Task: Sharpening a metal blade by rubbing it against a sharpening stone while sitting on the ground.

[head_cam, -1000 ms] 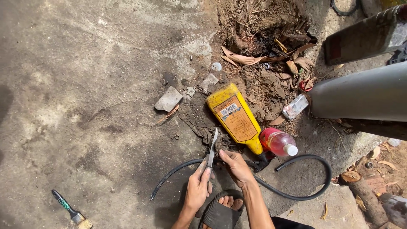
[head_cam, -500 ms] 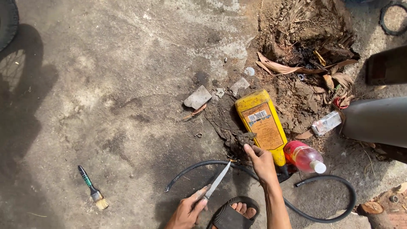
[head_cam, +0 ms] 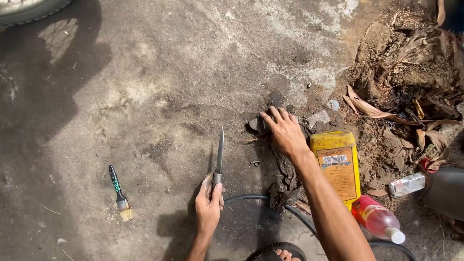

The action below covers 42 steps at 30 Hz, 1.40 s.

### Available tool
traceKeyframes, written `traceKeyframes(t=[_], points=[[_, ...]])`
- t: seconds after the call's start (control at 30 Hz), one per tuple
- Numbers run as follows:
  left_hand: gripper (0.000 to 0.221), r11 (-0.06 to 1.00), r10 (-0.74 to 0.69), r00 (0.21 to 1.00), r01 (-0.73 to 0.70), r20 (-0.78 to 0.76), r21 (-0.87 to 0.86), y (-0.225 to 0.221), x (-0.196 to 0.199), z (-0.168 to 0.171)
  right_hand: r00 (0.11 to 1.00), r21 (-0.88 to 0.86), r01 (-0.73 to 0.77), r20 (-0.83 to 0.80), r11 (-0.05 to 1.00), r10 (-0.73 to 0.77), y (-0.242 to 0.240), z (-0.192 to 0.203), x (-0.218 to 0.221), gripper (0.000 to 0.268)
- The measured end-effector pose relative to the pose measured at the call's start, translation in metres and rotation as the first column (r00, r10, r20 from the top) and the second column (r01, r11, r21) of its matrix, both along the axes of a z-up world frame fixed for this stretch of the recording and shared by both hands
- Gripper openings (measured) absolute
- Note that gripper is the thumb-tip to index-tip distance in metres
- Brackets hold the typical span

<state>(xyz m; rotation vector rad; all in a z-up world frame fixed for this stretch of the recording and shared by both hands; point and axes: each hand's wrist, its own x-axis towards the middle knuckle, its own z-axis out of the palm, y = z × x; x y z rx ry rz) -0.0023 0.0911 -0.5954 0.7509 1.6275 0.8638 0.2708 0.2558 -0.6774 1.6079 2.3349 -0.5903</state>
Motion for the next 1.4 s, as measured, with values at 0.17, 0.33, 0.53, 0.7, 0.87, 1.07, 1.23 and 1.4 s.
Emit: traceKeyframes(t=[0.17, 0.33, 0.53, 0.7, 0.87, 1.07, 1.23, 1.4], points=[[0.054, 0.986, 0.078, 0.974, -0.106, -0.211, -0.126, -0.025, -0.015, -0.015, 0.62, -0.337, 0.387, -0.594, 0.858, -0.513, -0.039, 0.083, -0.043, 0.065], [0.052, 0.996, -0.089, 0.955, 0.076, -0.284, -0.055, -0.043, -0.036, -0.02, -0.145, -0.918, 0.374, -0.195, 0.129, -0.97, -0.062, 0.076, -0.105, 0.043], [0.043, 0.902, -0.286, 0.826, 0.403, -0.487, 0.154, -0.037, -0.028, -0.026, 0.446, -0.35, 0.754, -0.35, 0.556, -0.824, -0.124, 0.055, -0.089, 0.064], [0.041, 0.855, -0.356, 0.705, 0.51, -0.614, 0.091, -0.056, -0.018, -0.039, 0.87, 0.075, 0.443, -0.275, 0.893, -0.409, -0.141, -0.001, -0.082, 0.093], [0.04, 0.824, -0.338, 0.648, 0.555, -0.683, 0.118, -0.052, -0.019, -0.035, 0.85, 0.124, 0.42, -0.401, 0.899, -0.342, -0.138, -0.011, -0.074, 0.075], [0.038, 0.838, -0.296, 0.7, 0.517, -0.65, 0.175, -0.025, 0.007, -0.032, 0.879, 0.171, 0.393, -0.357, 0.903, -0.315, -0.135, -0.01, -0.073, 0.078], [0.04, 0.849, -0.3, 0.608, 0.522, -0.735, 0.085, -0.033, -0.002, -0.05, 0.897, 0.189, 0.368, -0.33, 0.911, -0.294, -0.14, -0.02, -0.071, 0.077], [0.042, 0.843, -0.292, 0.627, 0.525, -0.722, 0.115, -0.009, 0.012, -0.047, 0.9, 0.188, 0.386, -0.292, 0.903, -0.324, -0.147, 0.017, -0.081, 0.087]])
